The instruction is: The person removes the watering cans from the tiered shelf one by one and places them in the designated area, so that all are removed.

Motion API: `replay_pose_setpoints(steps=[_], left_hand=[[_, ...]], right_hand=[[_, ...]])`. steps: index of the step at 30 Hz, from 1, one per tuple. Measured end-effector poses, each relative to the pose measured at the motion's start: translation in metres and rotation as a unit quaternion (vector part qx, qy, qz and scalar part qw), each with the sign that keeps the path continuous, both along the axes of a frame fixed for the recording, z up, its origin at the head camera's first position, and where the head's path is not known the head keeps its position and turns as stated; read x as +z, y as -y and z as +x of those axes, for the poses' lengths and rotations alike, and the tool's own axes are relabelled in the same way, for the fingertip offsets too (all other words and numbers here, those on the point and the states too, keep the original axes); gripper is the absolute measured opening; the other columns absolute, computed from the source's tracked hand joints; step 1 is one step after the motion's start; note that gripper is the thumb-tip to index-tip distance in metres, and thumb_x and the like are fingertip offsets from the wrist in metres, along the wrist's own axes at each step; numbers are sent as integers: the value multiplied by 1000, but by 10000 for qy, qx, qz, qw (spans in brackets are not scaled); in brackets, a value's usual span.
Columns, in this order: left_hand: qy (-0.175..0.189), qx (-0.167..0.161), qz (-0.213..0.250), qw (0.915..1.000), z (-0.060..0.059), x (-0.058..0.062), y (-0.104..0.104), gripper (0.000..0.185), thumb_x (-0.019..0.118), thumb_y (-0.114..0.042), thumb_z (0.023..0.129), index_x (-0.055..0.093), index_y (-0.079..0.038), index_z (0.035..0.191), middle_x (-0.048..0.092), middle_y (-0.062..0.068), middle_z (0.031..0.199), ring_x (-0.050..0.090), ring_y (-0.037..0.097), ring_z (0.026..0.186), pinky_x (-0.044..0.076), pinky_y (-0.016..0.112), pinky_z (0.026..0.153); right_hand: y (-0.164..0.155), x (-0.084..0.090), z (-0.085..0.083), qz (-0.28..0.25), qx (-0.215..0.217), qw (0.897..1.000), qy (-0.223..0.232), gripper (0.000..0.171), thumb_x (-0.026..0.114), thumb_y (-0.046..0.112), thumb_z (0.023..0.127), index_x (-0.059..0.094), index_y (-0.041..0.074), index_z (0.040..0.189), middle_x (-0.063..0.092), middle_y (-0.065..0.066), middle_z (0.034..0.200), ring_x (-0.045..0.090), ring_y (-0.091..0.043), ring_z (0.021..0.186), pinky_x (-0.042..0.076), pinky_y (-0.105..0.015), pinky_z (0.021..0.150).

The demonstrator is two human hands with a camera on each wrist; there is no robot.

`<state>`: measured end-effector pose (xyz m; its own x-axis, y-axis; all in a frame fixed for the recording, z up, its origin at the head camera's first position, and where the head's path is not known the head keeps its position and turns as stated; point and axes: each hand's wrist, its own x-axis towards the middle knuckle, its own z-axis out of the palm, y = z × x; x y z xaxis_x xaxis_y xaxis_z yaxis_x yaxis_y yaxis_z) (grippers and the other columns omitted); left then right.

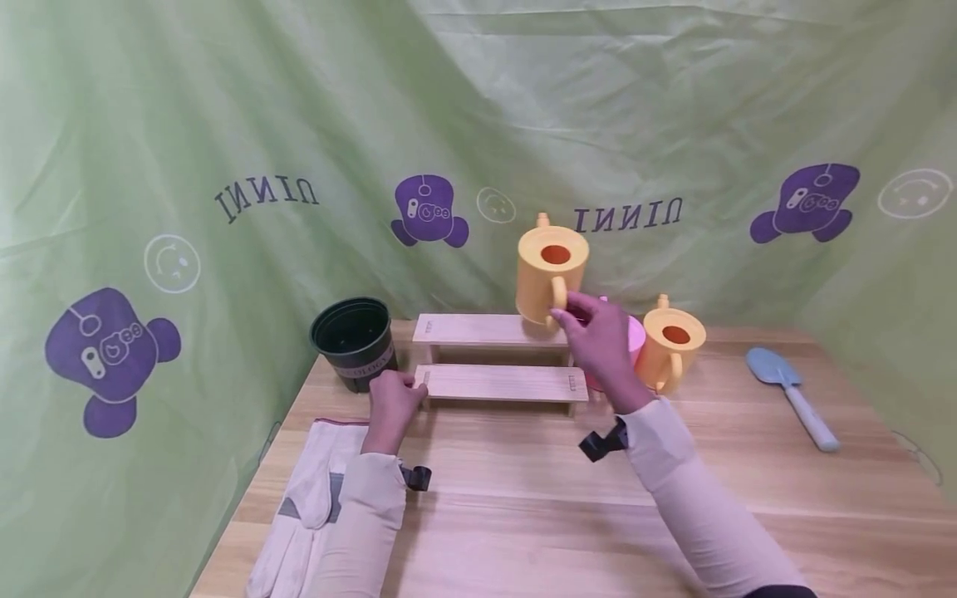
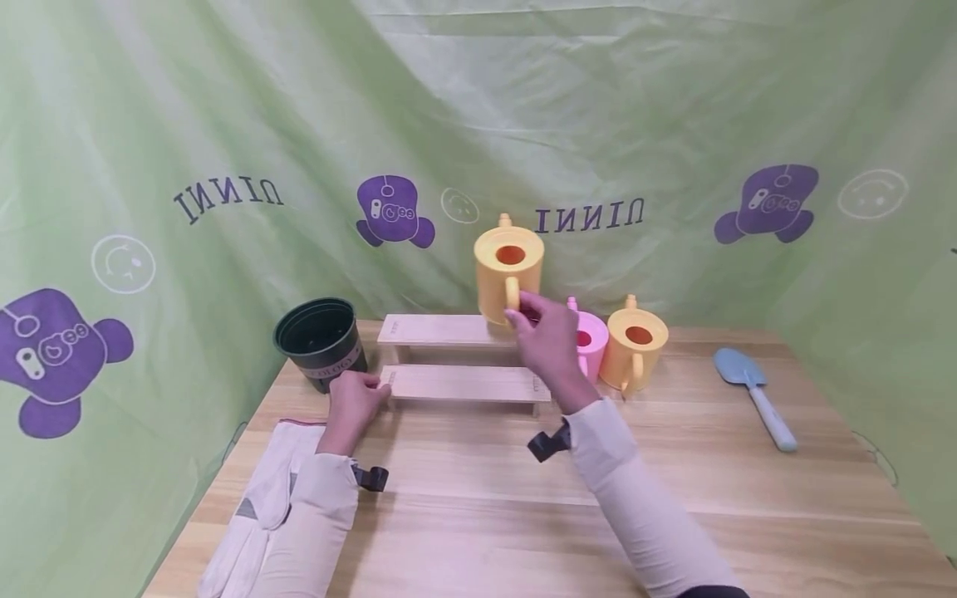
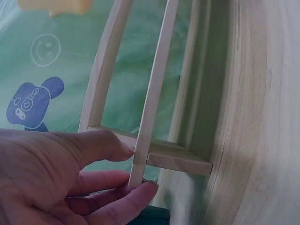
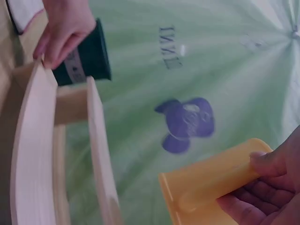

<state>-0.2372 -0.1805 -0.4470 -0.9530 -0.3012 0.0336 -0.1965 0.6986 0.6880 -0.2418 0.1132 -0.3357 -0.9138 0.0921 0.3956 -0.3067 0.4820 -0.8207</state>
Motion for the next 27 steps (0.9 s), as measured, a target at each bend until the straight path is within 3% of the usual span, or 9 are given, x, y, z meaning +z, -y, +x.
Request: replay_pose_setpoints(steps=[7, 11, 17, 22, 27], left_hand=[[256, 64, 11, 9997, 4, 0, -1, 26, 68, -18, 76, 55, -10, 55, 40, -1, 51, 43, 19, 59, 32, 30, 49], [389, 62, 156, 9991, 1, 5, -1, 21, 68, -19, 77, 62, -7, 61, 44, 3, 55, 47, 21, 62, 34, 30, 50], [504, 144, 108, 9986, -3, 9, 2, 13, 69, -19, 76, 67, -8, 69, 52, 6, 68, 49, 22, 72, 36, 31, 54], [416, 28, 7, 9991, -3, 7, 2, 12, 69, -20, 75, 69, -9, 71, 57, 7, 70, 50, 23, 75, 36, 31, 57], [284, -21, -96, 9995, 0, 8, 2, 16, 69, -20, 75, 67, -9, 64, 54, 4, 62, 49, 23, 72, 34, 31, 56]], right_hand=[[-62, 4, 18, -105, -547, 9975, 442, 35, 68, 23, 82, 65, 8, 113, 67, -12, 97, 61, -14, 80, 49, -16, 63], [-99, 7, 24, -489, -953, 9917, 713, 39, 66, 28, 82, 62, 10, 117, 67, -1, 97, 60, -9, 83, 48, -14, 66], [-149, 6, 26, -859, -1459, 9837, 601, 40, 68, 24, 81, 62, 8, 117, 63, 21, 82, 58, -2, 78, 46, -11, 62], [-184, 7, 33, -970, -1752, 9776, 655, 39, 68, 21, 81, 62, 7, 117, 62, 21, 78, 55, 0, 72, 42, -10, 54], [-204, 2, 40, -1060, -1896, 9746, 543, 37, 67, 15, 81, 62, 6, 117, 62, 24, 74, 59, 3, 71, 44, -8, 59]])
